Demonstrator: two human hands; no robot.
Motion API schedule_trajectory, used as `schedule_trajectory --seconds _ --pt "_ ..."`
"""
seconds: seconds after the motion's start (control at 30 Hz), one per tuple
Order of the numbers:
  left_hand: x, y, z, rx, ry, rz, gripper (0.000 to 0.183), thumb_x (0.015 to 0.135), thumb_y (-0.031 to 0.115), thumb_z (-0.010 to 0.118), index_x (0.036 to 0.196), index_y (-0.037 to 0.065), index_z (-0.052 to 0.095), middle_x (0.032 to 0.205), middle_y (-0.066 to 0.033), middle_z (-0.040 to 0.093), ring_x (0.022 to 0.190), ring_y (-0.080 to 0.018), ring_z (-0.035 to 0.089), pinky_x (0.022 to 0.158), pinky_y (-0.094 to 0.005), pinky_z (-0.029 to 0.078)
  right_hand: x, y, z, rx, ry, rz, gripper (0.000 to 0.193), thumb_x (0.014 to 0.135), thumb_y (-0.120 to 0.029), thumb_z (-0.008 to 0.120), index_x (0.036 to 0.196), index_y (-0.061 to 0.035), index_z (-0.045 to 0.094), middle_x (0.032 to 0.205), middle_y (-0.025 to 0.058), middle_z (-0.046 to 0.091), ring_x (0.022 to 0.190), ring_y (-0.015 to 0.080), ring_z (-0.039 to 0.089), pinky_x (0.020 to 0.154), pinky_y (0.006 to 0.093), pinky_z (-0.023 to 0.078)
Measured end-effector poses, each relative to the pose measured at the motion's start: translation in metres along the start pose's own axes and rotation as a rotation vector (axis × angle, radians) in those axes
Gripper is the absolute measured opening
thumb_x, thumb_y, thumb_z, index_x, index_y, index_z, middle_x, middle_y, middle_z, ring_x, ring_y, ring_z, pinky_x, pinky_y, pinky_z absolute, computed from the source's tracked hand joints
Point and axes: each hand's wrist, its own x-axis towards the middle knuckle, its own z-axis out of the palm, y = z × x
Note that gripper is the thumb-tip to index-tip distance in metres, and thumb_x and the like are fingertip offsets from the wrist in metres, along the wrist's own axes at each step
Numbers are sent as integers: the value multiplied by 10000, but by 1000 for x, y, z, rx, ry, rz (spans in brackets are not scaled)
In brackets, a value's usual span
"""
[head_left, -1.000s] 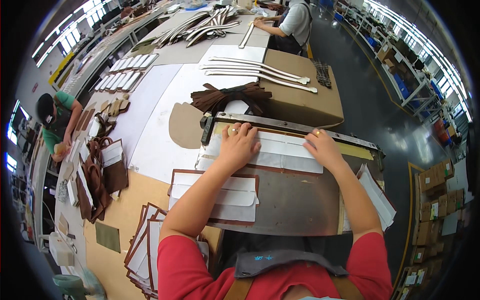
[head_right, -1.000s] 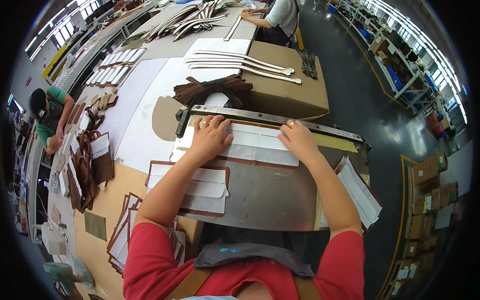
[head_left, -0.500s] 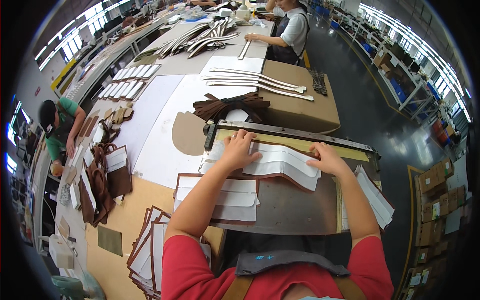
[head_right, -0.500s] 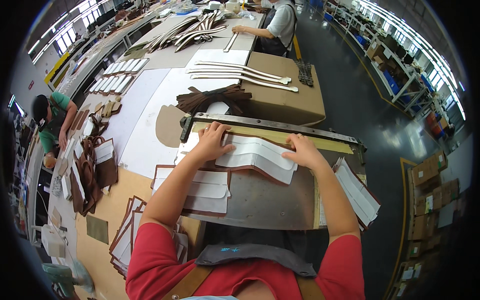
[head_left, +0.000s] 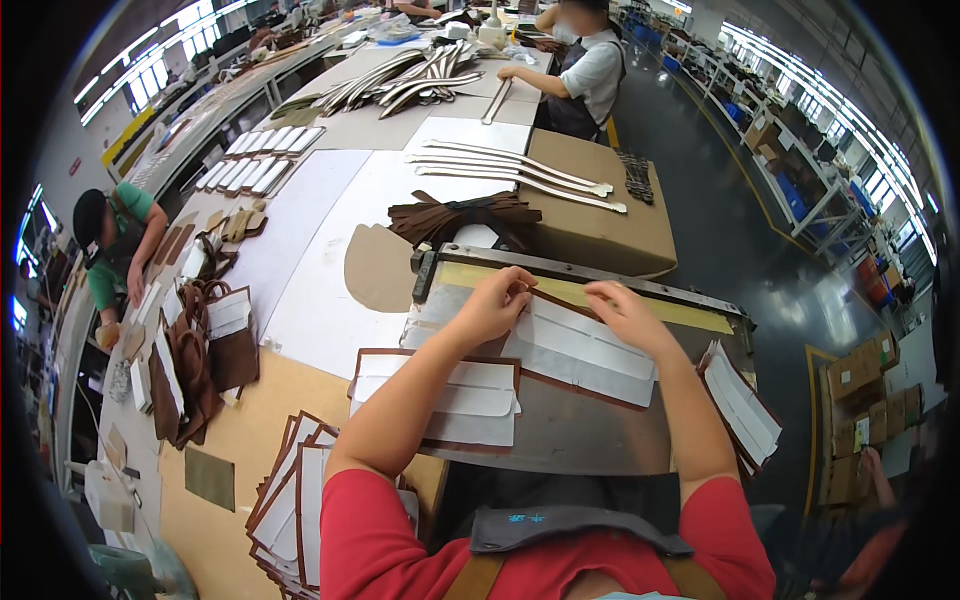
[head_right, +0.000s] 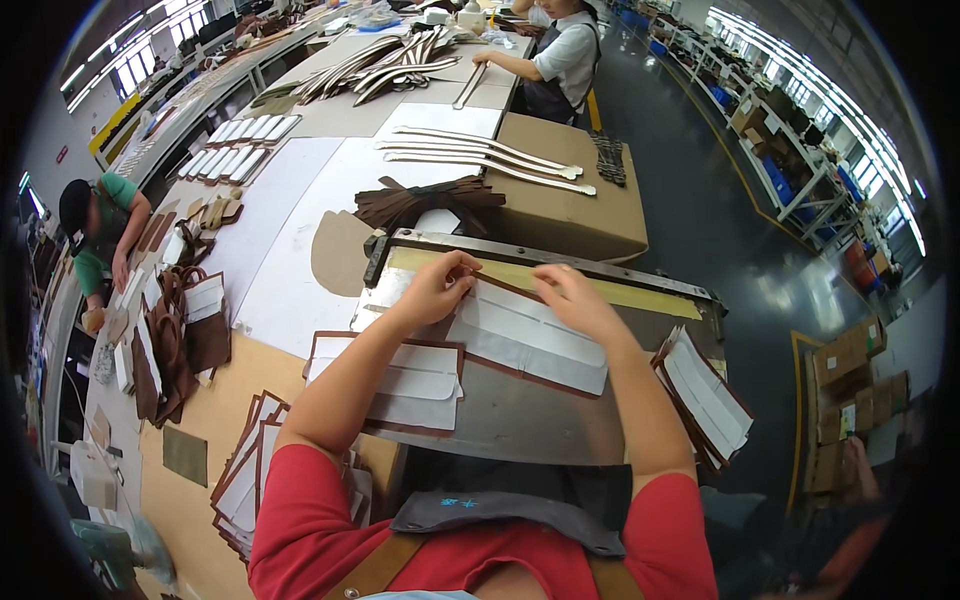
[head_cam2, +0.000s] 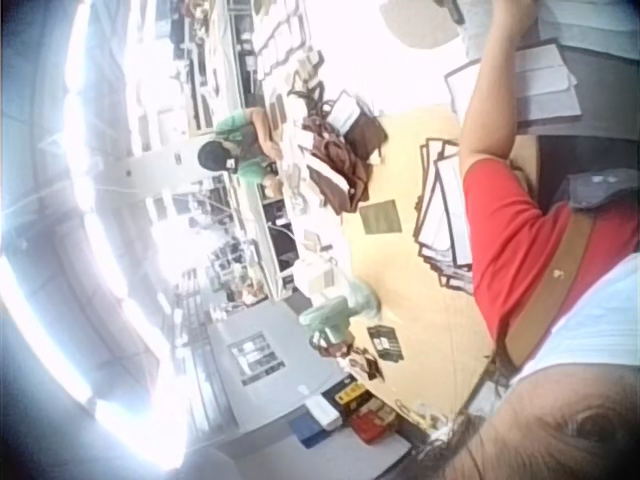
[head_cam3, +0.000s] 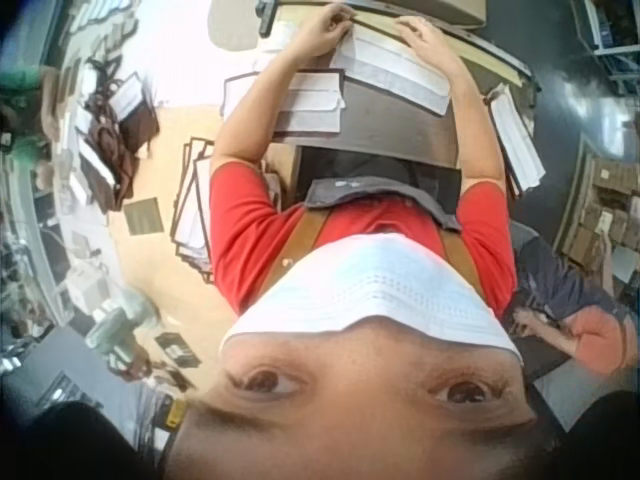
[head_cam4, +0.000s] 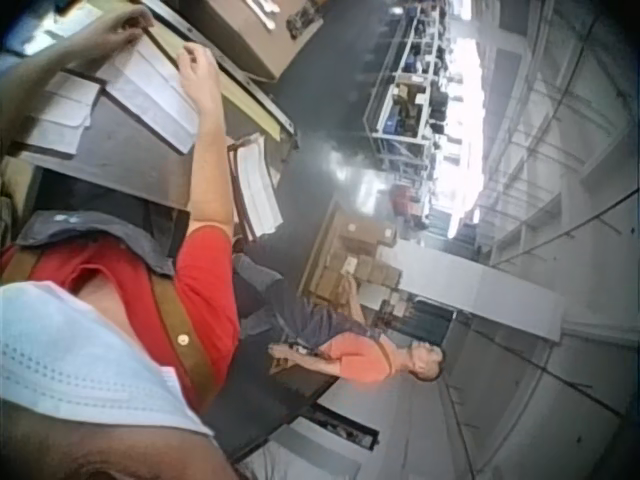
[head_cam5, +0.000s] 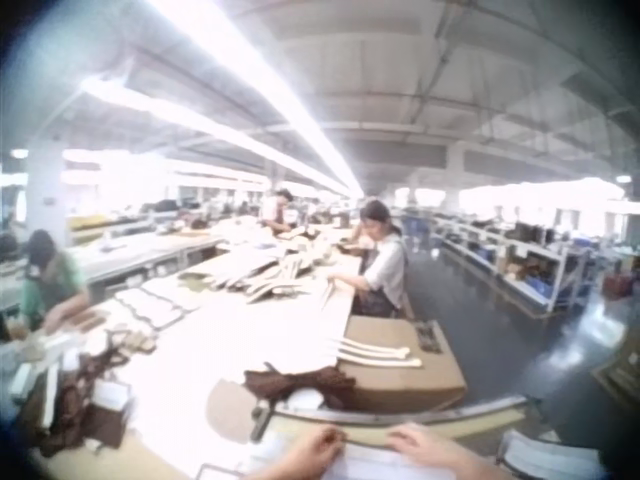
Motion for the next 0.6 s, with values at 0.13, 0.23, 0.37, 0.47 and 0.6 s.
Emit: schedule_trajectory --seconds 0.13,0.23,0.37,0.47,0.6 --pt "0 5 3 -46 13 185 156 839 -15 586 988 12 546 821 -42 565 745 -125 523 702 -254 444 41 -20 34 214 -87 29 256 913 -212 546 979 17 638 865 102 659 794 187 597 744 274 455" --pt "0 17 -1 -206 -2 35 110 879 36 577 972 16 523 815 -12 531 767 -94 498 702 -236 428 43 -32 40 230 -26 -44 223 901 -186 563 912 19 650 786 88 651 706 152 571 664 277 445" --pt "0 20 4 -390 -5 -122 76 926 90 530 945 20 509 771 5 516 734 -70 475 651 -220 410 38 -31 50 -15 152 -271 162 868 -146 582 853 13 612 771 121 606 710 249 569 651 335 448" --pt "-1 13 7 -500 40 -123 58 940 79 502 931 21 505 801 10 509 757 -67 479 672 -204 404 34 -30 59 -115 272 -419 136 845 -126 589 820 7 575 778 163 577 727 345 553 654 386 449" --pt "2 3 9 -334 83 -68 51 934 45 499 982 30 493 826 -16 537 779 -81 535 719 -225 437 29 -31 53 101 146 -244 92 857 -76 568 907 1 561 786 105 568 684 210 544 648 318 452"
